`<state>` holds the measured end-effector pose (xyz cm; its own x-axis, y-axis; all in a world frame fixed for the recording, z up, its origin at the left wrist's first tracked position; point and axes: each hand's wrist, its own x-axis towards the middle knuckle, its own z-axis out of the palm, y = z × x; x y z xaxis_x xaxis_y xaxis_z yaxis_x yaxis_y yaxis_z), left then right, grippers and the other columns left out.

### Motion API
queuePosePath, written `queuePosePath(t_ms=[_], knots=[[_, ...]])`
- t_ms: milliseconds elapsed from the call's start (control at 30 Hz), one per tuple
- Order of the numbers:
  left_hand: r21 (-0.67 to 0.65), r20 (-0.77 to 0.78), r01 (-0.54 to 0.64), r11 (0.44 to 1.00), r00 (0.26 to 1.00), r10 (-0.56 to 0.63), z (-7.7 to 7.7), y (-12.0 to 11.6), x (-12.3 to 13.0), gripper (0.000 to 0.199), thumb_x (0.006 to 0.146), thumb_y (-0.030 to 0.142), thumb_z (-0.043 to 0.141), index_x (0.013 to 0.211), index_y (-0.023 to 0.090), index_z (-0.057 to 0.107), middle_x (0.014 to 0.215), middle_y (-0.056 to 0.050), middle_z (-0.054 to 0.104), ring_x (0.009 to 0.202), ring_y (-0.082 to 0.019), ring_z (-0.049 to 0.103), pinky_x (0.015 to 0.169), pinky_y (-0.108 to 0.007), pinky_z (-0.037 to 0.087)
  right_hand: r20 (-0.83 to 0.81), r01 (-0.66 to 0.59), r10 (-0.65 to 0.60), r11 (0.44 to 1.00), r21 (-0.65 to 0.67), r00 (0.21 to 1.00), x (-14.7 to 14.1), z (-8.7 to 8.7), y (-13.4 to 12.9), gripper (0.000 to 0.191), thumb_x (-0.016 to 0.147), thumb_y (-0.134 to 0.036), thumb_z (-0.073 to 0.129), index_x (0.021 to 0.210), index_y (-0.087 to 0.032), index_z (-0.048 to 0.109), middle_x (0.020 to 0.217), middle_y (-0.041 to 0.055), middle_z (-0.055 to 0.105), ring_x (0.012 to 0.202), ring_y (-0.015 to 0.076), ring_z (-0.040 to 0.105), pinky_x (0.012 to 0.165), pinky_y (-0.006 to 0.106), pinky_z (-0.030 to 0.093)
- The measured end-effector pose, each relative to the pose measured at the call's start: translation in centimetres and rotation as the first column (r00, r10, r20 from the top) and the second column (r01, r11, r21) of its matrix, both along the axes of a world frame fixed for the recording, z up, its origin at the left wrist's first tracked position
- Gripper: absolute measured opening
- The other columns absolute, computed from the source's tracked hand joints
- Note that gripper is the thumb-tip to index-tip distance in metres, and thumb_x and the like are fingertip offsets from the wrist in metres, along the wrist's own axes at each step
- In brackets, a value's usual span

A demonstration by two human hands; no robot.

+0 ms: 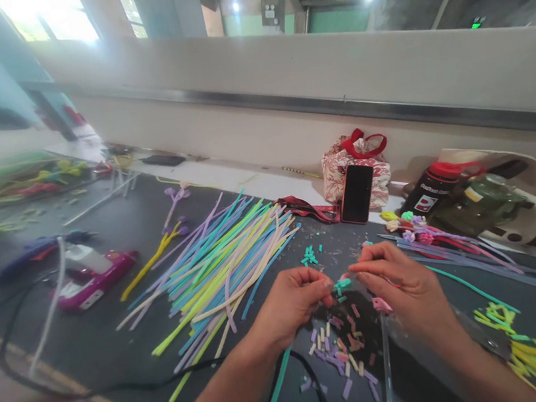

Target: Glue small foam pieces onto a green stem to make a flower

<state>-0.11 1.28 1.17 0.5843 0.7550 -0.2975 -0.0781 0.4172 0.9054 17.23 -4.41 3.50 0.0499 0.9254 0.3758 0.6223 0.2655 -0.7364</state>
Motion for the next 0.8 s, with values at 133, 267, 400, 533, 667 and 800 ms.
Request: queuePosePath(t_ms=[133, 267, 400, 533, 667, 800], knots=[[-0.119, 0.075, 0.037, 0.992, 0.997, -0.029, -0.2, 0.3, -0.1, 0.024, 0.066, 0.033, 0.065, 0.062, 0.013, 0.051, 0.053, 0.003, 0.054, 0.035, 0.001, 0.021, 0.035, -0.017, 0.005, -0.117, 0.076, -0.071, 0.996, 0.045, 0.991, 0.4, -0.5, 0.2, 0.014, 0.079, -0.028, 0.057, 0.084, -0.026, 0.069, 0.091, 0.0027, 0.06, 0.09, 0.019, 0.055, 0.076, 0.03, 0.043], [-0.156, 0.091, 0.046, 0.987, 0.995, -0.032, -0.2, 0.3, -0.1, 0.026, 0.065, 0.033, 0.066, 0.061, 0.013, 0.049, 0.053, 0.002, 0.053, 0.035, 0.001, 0.022, 0.035, -0.016, 0.005, -0.223, 0.026, -0.069, 0.981, -0.191, 0.972, 0.4, -0.8, 0.2, 0.026, 0.077, -0.035, 0.058, 0.1, -0.024, 0.062, 0.096, 0.0041, 0.063, 0.084, 0.0191, 0.058, 0.07, 0.03, 0.045], [-0.123, 0.06, 0.037, 0.992, 0.998, -0.03, -0.1, 0.1, 0.0, 0.026, 0.065, 0.035, 0.066, 0.064, 0.013, 0.052, 0.053, 0.002, 0.054, 0.035, 0.001, 0.023, 0.035, -0.016, 0.005, -0.36, -0.129, 0.008, 0.941, -0.312, 0.933, -0.4, -1.0, 0.5, 0.037, 0.073, -0.039, 0.061, 0.104, -0.02, 0.056, 0.098, 0.0065, 0.061, 0.085, 0.0194, 0.058, 0.065, 0.028, 0.046], [-0.097, 0.03, 0.035, 0.995, 0.999, -0.032, -0.2, -0.1, 0.1, 0.024, 0.066, 0.034, 0.065, 0.066, 0.013, 0.053, 0.052, 0.003, 0.054, 0.035, 0.001, 0.022, 0.035, -0.016, 0.006, -0.426, -0.169, -0.009, 0.911, -0.377, 0.905, -1.1, -1.0, 1.3, 0.028, 0.073, -0.036, 0.059, 0.094, -0.017, 0.058, 0.082, 0.0031, 0.062, 0.07, 0.0148, 0.057, 0.055, 0.023, 0.043], [-0.104, 0.02, 0.033, 0.994, 0.999, -0.031, -0.2, 0.0, 0.1, 0.024, 0.066, 0.034, 0.065, 0.067, 0.013, 0.053, 0.053, 0.003, 0.054, 0.036, 0.0, 0.024, 0.036, -0.016, 0.006, -0.435, -0.163, -0.051, 0.883, -0.44, 0.899, -1.4, -0.8, 1.7, 0.017, 0.073, -0.031, 0.057, 0.083, -0.018, 0.06, 0.062, -0.0035, 0.056, 0.052, 0.0095, 0.05, 0.046, 0.019, 0.038], [-0.108, 0.02, 0.031, 0.994, 0.999, -0.029, -0.2, 0.0, 0.1, 0.025, 0.065, 0.035, 0.066, 0.067, 0.013, 0.053, 0.053, 0.002, 0.054, 0.036, 0.0, 0.025, 0.036, -0.015, 0.007, -0.404, -0.128, -0.081, 0.877, -0.464, 0.911, -1.6, -0.7, 1.7, 0.015, 0.073, -0.03, 0.056, 0.08, -0.018, 0.06, 0.055, -0.0052, 0.053, 0.048, 0.0086, 0.048, 0.039, 0.017, 0.031]])
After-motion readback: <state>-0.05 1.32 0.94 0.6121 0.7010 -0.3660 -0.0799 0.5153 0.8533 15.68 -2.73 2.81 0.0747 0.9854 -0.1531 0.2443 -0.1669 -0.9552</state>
